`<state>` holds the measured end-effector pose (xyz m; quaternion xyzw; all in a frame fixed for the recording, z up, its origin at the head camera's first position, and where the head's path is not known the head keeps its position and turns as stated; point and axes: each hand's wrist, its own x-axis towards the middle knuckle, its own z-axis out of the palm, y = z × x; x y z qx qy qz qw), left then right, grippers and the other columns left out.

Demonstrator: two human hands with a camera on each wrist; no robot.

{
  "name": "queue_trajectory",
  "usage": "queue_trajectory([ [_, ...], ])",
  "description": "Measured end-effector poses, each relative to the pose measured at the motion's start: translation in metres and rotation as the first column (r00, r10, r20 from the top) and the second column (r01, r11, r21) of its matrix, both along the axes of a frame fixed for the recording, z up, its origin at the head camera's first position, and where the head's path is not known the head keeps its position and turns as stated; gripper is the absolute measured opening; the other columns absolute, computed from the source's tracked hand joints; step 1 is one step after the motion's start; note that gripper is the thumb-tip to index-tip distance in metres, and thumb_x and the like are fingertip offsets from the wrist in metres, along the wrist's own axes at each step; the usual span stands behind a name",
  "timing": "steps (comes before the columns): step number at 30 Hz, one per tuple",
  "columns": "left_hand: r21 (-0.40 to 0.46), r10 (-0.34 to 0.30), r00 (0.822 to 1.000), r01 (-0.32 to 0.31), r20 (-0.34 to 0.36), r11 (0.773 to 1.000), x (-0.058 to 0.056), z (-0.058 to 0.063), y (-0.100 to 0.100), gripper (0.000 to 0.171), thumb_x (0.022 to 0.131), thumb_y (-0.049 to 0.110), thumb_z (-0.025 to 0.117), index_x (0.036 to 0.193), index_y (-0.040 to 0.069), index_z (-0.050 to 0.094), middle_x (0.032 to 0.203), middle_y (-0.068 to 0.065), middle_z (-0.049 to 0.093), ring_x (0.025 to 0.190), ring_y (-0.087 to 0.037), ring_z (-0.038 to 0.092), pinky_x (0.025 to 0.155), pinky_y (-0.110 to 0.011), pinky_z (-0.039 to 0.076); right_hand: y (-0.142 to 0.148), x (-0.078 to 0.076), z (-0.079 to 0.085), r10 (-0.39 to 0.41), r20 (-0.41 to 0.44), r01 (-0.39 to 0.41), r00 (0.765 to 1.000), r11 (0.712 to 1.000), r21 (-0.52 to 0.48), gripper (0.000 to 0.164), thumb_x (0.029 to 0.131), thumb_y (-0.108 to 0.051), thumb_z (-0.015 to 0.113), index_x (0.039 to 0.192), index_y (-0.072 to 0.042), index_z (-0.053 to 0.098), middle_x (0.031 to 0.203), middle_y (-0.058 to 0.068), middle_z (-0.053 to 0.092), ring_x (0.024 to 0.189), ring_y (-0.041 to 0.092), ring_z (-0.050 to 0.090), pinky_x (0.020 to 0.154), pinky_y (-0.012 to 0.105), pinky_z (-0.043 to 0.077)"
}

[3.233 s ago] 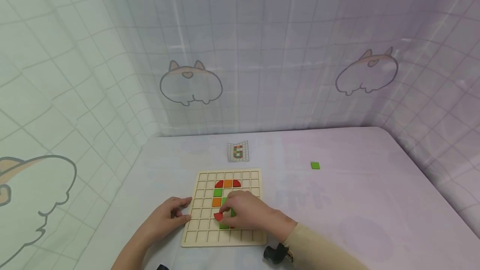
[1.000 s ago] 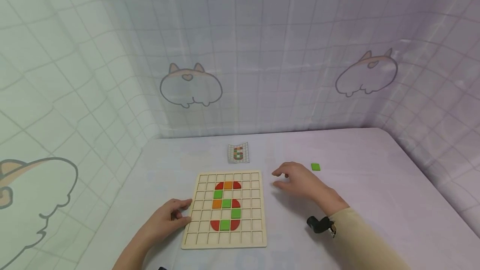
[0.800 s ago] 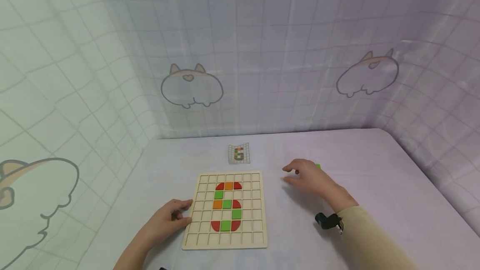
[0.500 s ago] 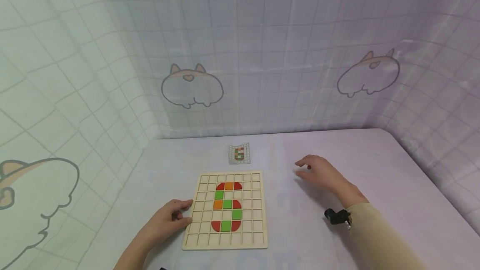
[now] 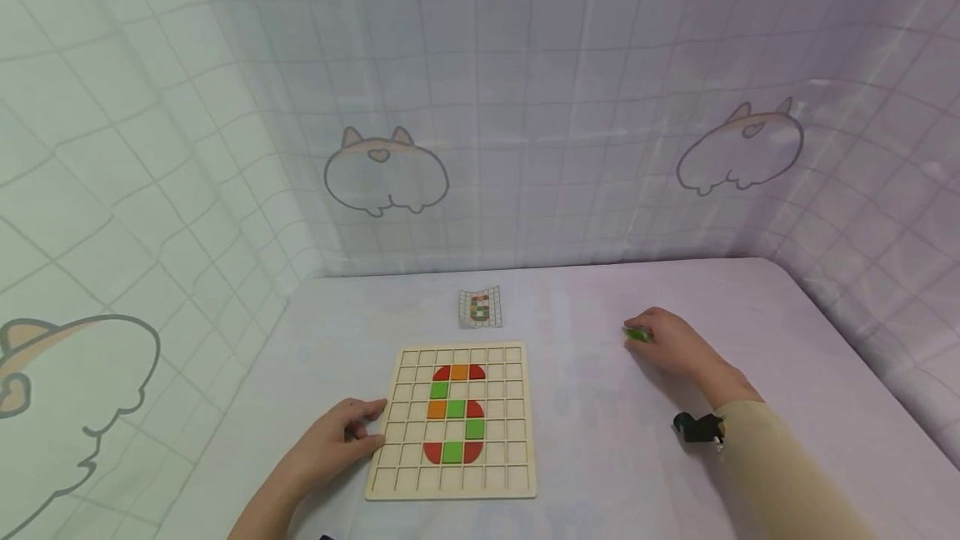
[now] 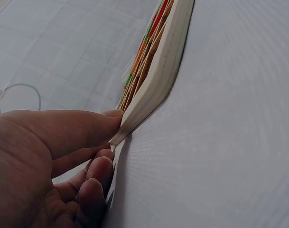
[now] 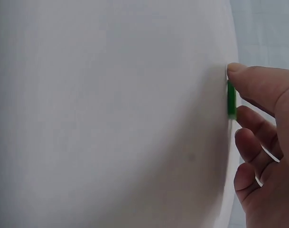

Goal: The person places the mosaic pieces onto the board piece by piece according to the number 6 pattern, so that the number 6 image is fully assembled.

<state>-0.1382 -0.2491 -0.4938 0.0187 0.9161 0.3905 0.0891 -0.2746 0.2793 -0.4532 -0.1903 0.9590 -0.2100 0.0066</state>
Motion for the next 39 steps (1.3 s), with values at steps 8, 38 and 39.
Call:
queue_trajectory([
  [8, 0.008, 0.005, 1.0, -0.005, -0.004, 1.0, 0.001, 0.002, 0.001, 0.054, 0.081, 0.026, 0.083, 0.131, 0.013, 0.066, 0.1, 0.003, 0.056, 0.08, -0.013, 0.051, 0.067, -0.027, 0.042, 0.005, -0.002, 0.0, -0.011, 0.0, 0.011, 1.0, 1.0, 0.012, 0.03, 0.089, -0.02, 0.075, 0.111, 0.0, 0.073, 0.106, 0.014, 0.062, 0.088, 0.023, 0.057, 0.076, 0.044, 0.048],
  [38, -0.023, 0.007, 1.0, -0.007, 0.001, 1.0, 0.0, 0.0, 0.001, 0.054, 0.081, 0.028, 0.082, 0.131, 0.014, 0.066, 0.098, 0.004, 0.055, 0.08, -0.012, 0.05, 0.067, -0.028, 0.042, -0.058, 0.013, 0.009, 0.105, -0.082, -0.1, 0.991, 0.993, 0.063, 0.015, 0.085, -0.02, 0.076, 0.095, -0.01, 0.075, 0.089, -0.005, 0.065, 0.088, 0.02, 0.062, 0.081, 0.043, 0.049],
  [39, -0.019, 0.006, 1.0, -0.006, -0.001, 1.0, 0.0, 0.001, 0.001, 0.054, 0.081, 0.028, 0.082, 0.131, 0.013, 0.066, 0.098, 0.004, 0.055, 0.08, -0.012, 0.05, 0.067, -0.028, 0.042, -0.063, 0.014, 0.009, 0.111, -0.086, -0.106, 0.99, 0.992, 0.062, 0.015, 0.084, -0.021, 0.076, 0.095, -0.01, 0.074, 0.088, -0.006, 0.065, 0.087, 0.018, 0.062, 0.081, 0.043, 0.05],
])
